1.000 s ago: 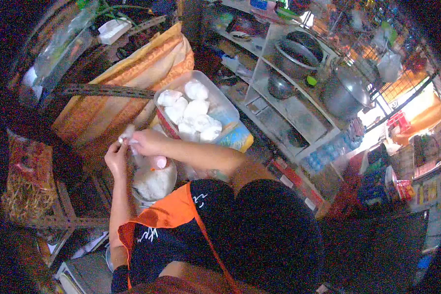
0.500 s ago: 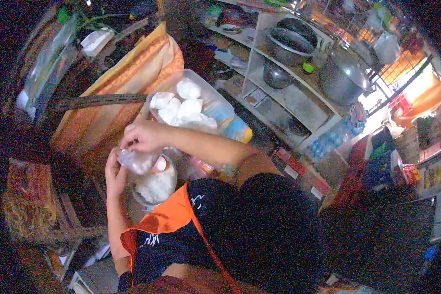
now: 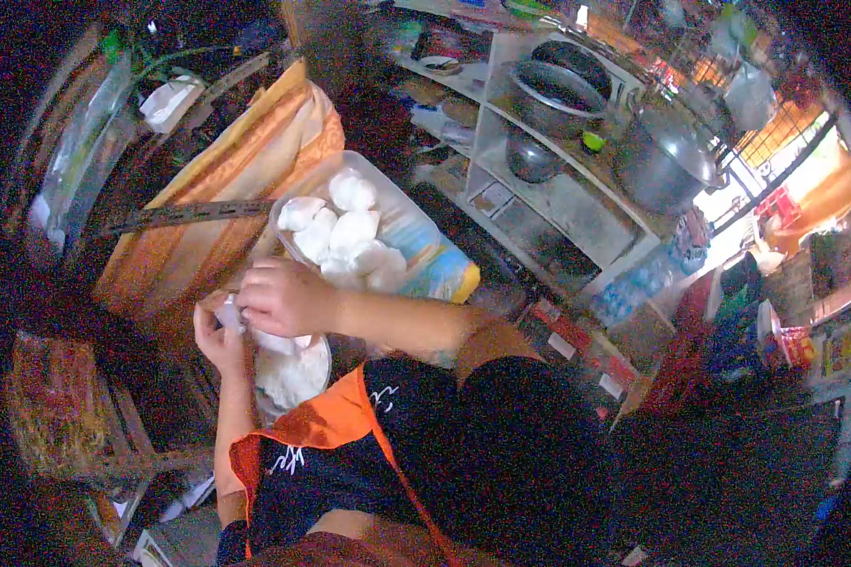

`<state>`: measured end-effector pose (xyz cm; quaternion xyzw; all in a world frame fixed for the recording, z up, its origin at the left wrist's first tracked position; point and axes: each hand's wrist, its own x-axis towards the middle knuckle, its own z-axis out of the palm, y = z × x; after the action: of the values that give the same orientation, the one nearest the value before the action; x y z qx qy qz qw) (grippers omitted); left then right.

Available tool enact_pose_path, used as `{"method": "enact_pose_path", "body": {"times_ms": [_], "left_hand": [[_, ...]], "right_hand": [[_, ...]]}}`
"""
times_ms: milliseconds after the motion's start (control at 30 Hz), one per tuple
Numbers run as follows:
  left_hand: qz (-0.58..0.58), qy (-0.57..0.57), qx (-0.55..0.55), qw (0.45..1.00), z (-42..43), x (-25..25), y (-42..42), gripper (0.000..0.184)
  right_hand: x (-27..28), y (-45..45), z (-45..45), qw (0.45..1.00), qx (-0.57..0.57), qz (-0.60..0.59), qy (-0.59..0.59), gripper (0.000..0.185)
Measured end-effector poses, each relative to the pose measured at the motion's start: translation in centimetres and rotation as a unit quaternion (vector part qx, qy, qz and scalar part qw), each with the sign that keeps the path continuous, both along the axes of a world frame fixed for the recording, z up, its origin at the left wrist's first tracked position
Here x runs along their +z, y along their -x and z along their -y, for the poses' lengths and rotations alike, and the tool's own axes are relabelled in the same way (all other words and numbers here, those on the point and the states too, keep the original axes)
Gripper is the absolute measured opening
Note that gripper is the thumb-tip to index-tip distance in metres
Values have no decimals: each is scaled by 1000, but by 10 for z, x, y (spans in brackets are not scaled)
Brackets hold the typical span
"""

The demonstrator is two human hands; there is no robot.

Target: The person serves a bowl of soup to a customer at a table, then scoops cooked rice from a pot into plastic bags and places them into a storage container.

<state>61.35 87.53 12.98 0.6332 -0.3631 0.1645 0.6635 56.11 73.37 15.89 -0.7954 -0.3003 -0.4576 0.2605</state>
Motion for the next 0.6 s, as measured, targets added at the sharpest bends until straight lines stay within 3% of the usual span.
{"method": "enact_pose_path", "body": {"times_ms": [33,100,167,233,367,467,533,600], "left_hand": [[-22,46,-13,999,1,-1,-1,10],[2,12,-4,1000,6,4,2,9],[10,-41,-4,999,16,8,8,6],[-34,-71,14,997,22,4,9,5],[-86,-123,-31,988,34,-14,11,8],[-80,-155,-30,984,47,-10,23,9],[-66,-148,-34,986,51,-21,19,10],[-60,-147,-31,987,56,-29,17,11]], "right_hand": [[1,-1,7,998,18,-54,-35,12],[2,-2,21,979,60,-165,-103,11],[-3,-4,37,982,62,-172,-38,13],[-4,0,48,994,34,-79,65,10],[-9,9,63,985,29,-108,128,7],[-23,8,70,991,56,-115,32,8],[-30,8,72,964,60,-231,-114,7],[-40,3,78,954,57,-243,-165,7]]}}
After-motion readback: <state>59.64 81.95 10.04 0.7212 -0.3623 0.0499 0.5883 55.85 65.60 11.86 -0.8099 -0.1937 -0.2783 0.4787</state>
